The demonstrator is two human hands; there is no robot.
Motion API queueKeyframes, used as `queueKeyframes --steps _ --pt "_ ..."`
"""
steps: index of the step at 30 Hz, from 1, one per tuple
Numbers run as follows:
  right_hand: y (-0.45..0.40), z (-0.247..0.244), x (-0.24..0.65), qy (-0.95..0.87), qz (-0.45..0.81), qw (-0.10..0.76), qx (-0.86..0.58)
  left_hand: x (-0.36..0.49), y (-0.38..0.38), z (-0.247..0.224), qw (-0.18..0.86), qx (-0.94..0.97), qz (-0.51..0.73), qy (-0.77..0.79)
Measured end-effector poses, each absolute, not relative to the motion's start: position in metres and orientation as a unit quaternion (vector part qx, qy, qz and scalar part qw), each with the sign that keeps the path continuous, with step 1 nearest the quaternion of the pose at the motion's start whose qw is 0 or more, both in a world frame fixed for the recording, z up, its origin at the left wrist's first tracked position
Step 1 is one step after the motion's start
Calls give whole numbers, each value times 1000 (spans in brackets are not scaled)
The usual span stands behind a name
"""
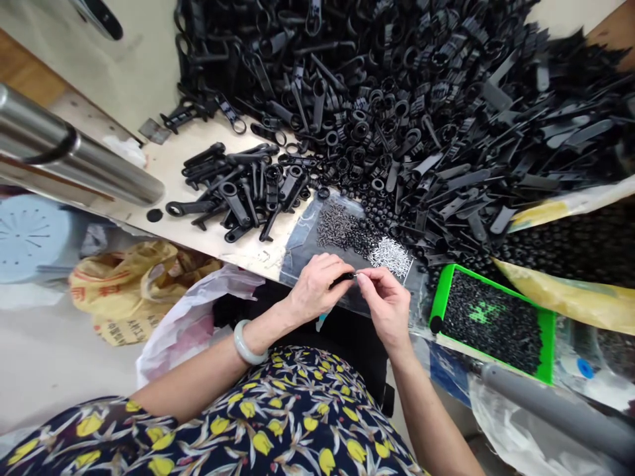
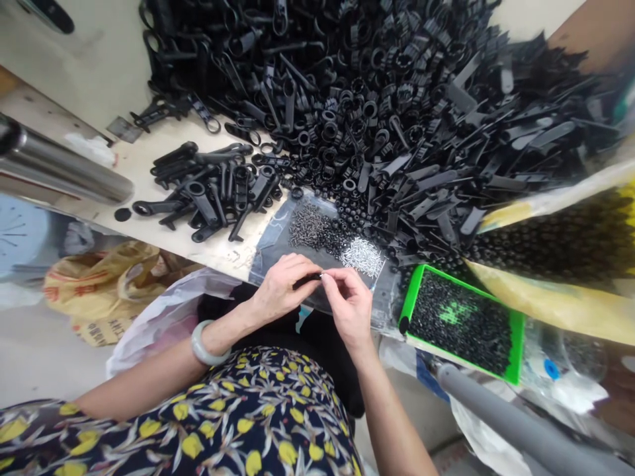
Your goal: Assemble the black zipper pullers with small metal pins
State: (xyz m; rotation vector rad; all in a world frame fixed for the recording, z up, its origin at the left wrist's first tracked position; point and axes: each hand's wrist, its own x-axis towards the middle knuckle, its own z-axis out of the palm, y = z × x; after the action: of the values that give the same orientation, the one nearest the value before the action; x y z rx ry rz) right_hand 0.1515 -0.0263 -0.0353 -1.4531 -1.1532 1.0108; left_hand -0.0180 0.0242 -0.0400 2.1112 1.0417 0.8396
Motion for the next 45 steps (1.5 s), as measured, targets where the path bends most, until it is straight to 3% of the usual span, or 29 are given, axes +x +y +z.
queueKeyframes --steps 4,13,18,21,24,27,33,36,45 --pt "-28 -39 149 -504 392 475 -606 -20 24 -42 317 801 328 388" --pt "-30 -29 150 -665 201 391 -604 -20 24 -48 314 786 372 380" --pt "-110 -19 172 -626 178 385 -654 -18 23 -50 307 784 389 375" --pt "-174 -21 212 -509 117 405 -751 -17 22 -51 305 785 388 374" --pt "-192 -15 259 -329 26 541 -774 -18 20 -52 301 785 392 373" --pt "-157 8 287 -342 111 650 -669 -19 19 -52 302 784 393 373" --pt "-69 44 248 -461 200 647 -573 -20 22 -47 327 786 370 372" --pt "-42 36 208 -514 274 628 -516 -20 23 -45 340 777 367 382" --pt "15 15 126 -490 261 677 -483 -18 23 -42 344 770 365 395"
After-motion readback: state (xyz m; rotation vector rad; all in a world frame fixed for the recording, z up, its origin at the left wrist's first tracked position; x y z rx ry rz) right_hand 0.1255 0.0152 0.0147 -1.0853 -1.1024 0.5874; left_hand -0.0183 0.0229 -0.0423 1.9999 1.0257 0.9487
